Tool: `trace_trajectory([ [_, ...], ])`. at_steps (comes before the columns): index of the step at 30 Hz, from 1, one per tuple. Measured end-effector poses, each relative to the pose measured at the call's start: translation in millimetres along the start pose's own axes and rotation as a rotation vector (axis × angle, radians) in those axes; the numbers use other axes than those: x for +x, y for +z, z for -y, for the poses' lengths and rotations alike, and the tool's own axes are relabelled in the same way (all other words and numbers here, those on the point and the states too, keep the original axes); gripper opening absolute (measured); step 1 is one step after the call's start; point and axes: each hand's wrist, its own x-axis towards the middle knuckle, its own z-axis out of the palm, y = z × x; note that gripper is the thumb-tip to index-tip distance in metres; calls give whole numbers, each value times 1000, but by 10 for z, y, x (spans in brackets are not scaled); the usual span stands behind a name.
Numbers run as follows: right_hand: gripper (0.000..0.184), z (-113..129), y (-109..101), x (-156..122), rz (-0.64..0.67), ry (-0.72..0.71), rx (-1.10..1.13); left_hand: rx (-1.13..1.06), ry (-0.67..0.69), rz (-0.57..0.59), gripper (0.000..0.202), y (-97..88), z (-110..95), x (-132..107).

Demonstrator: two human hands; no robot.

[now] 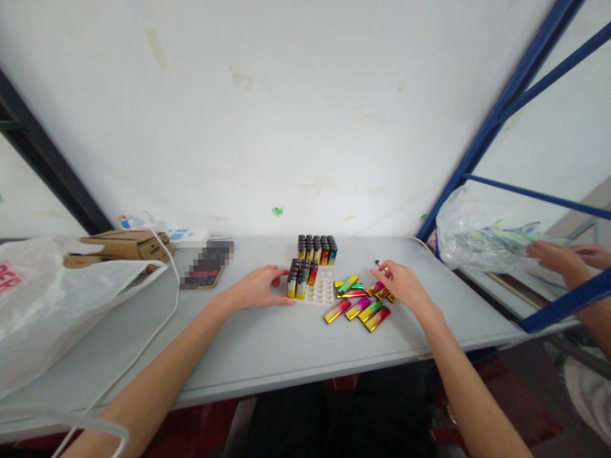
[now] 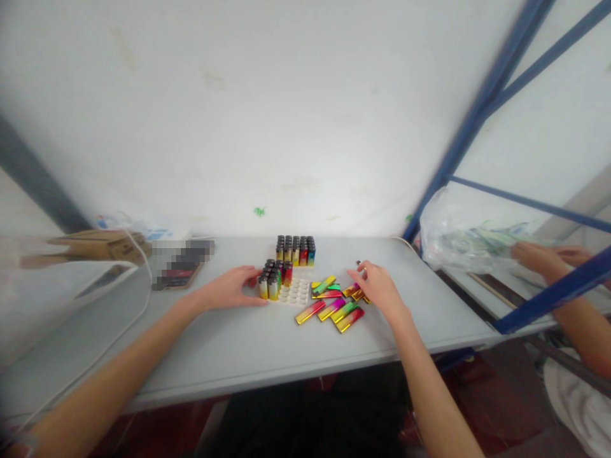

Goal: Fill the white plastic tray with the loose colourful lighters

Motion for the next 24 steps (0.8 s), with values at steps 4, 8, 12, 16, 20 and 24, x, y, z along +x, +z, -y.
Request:
trace_trajectory([
  [4,38,-29,32,-85,91,47,-136,-8,-19,-2,67,-6,-23,-9],
  [8,34,176,85,37,166,50,-184,-4,-5,12,66,6,7,-13],
  [12,26,311,130,257,215,104,-175,2,0,4,67,27,58,-5],
  [16,34,281,165,404,140,71,12,-21,-11,-3,67,34,66,-5],
  [20,36,356,141,454,6,-36,555,-24,-13,0,66,22,45,-11],
  [24,36,702,162,440,70,-144,975,-22,-17,1,66,6,22,-15],
])
